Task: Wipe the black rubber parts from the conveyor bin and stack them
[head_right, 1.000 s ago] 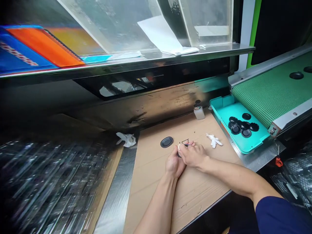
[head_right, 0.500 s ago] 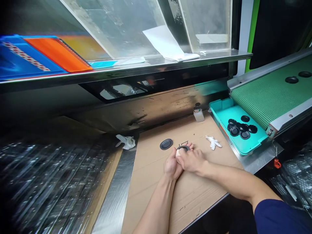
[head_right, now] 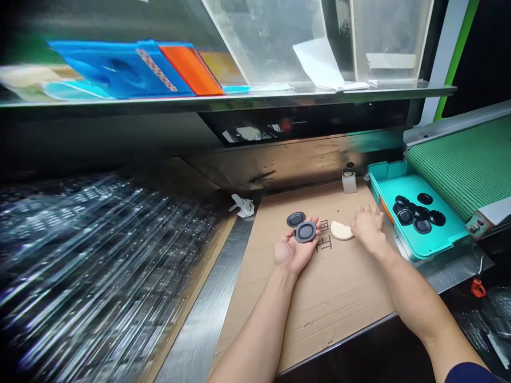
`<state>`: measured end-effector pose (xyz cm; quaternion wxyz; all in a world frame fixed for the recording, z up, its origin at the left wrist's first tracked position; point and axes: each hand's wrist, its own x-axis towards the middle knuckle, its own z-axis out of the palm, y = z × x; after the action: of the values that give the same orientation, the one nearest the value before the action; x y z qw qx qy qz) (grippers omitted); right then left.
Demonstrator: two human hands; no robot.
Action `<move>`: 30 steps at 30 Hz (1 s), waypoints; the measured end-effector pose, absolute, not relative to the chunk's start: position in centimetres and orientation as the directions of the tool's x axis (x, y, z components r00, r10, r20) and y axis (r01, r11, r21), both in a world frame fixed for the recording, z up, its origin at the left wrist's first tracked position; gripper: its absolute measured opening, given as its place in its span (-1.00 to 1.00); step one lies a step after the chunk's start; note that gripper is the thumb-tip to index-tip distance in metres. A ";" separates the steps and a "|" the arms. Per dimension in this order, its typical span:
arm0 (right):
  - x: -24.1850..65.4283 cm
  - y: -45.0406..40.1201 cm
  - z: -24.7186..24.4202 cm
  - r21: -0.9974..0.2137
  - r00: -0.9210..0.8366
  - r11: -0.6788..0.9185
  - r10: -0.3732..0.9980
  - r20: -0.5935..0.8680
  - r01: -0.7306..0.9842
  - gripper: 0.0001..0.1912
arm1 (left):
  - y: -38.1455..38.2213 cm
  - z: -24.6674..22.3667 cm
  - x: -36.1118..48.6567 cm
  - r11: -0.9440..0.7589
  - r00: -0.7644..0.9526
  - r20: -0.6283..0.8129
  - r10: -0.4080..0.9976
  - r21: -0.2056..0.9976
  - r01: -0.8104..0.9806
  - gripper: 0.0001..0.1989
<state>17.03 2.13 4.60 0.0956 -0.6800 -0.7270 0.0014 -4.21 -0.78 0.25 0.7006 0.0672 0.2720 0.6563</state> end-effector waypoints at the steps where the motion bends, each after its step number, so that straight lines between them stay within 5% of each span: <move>1: 17.6 2.5 4.7 -0.117 -0.053 0.061 0.997 0.064 0.991 -0.73 | -0.8 0.3 -4.2 0.129 -0.010 -0.290 0.957 0.456 -0.880 -0.57; 4: 18.7 3.2 5.0 -0.119 -0.058 0.054 0.998 -0.031 0.991 -0.74 | -0.8 0.3 -4.3 0.145 0.007 -0.279 0.960 0.475 -0.868 -0.58; 9: 16.6 2.2 4.9 -0.392 -0.302 0.417 0.897 0.323 0.820 -0.69 | -0.8 0.4 -3.8 0.152 0.033 -0.226 0.974 0.535 -0.831 -0.62; 11: 14.9 1.2 4.4 -0.442 -0.410 0.539 0.839 0.357 0.717 -0.72 | -1.0 0.5 -3.2 0.145 0.031 -0.207 0.978 0.562 -0.814 -0.64; 17: 11.3 -0.7 2.9 -0.357 -0.349 0.463 0.873 0.340 0.811 -0.72 | -1.5 0.6 -1.3 0.138 0.064 -0.144 0.987 0.597 -0.791 -0.66; 21: 11.0 -0.7 2.5 -0.357 -0.516 0.596 0.802 0.301 0.719 -0.78 | -1.6 0.6 -1.4 0.155 0.044 -0.193 0.980 0.605 -0.781 -0.65; 24: 11.5 -0.7 2.5 -0.317 -0.499 0.553 0.832 0.240 0.770 -0.79 | -1.6 0.7 -1.6 0.173 0.045 -0.222 0.974 0.603 -0.778 -0.60; 30: 11.9 -0.1 2.1 -0.306 -0.452 0.578 0.800 0.394 0.757 -0.75 | -1.8 0.8 -0.9 0.204 0.094 -0.219 0.971 0.560 -0.803 -0.65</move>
<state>11.85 -0.11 2.14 0.2547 -0.4574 -0.8509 0.0428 -0.94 -1.78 0.81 0.7242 0.1506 0.2787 0.6125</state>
